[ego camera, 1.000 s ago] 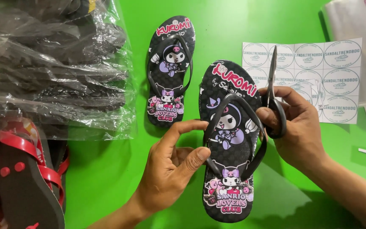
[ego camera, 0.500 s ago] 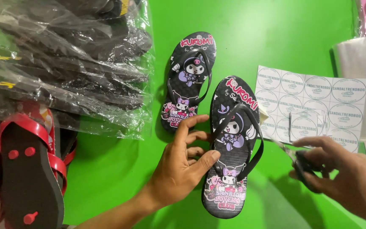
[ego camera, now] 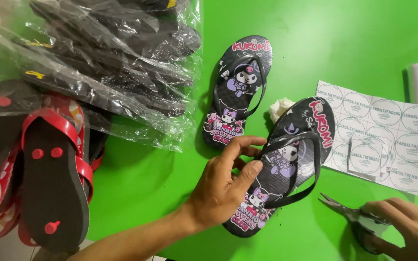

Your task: Trimming excess material from flip-flop straps, cleaning the surface with a cloth, and pairing them together using a plastic fastener.

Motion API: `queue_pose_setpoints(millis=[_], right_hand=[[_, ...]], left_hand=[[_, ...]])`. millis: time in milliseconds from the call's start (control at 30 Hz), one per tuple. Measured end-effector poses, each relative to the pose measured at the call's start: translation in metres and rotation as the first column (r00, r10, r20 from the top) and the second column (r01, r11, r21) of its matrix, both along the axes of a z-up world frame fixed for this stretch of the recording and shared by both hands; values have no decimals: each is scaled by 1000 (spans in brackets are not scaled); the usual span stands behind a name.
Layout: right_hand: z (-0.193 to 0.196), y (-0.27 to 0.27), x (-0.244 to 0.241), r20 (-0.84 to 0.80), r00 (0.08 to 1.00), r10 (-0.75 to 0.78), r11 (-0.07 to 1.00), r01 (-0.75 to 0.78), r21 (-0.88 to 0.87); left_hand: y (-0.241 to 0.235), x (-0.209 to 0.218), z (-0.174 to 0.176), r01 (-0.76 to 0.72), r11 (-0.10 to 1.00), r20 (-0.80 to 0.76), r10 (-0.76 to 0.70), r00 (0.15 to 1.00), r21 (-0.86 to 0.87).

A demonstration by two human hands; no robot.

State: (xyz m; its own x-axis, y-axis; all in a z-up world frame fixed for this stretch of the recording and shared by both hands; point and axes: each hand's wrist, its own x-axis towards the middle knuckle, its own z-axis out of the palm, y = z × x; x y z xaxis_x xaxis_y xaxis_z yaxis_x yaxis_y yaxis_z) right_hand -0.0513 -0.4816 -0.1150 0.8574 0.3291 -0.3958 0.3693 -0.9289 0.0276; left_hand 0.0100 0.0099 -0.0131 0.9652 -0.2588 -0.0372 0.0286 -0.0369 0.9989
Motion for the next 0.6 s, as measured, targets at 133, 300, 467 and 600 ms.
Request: queue_pose_setpoints(millis=[133,300,467,600], right_hand=[[65,65,33,103,995,8,938,-43,345],[122,170,104,168,974,-150,941,88,328],[102,224,141,149,988,-46,925,-14,380],[120,227,136,290,953,-85,814,-101,571]], left_hand=[[7,4,2,-49,996,31,52,998,-73],[12,12,2,-287,940,196,322,926,-187],[10,14,-1,-337,931,227,362,904,-144],[9,10,2,-358,933,263,356,897,-42]])
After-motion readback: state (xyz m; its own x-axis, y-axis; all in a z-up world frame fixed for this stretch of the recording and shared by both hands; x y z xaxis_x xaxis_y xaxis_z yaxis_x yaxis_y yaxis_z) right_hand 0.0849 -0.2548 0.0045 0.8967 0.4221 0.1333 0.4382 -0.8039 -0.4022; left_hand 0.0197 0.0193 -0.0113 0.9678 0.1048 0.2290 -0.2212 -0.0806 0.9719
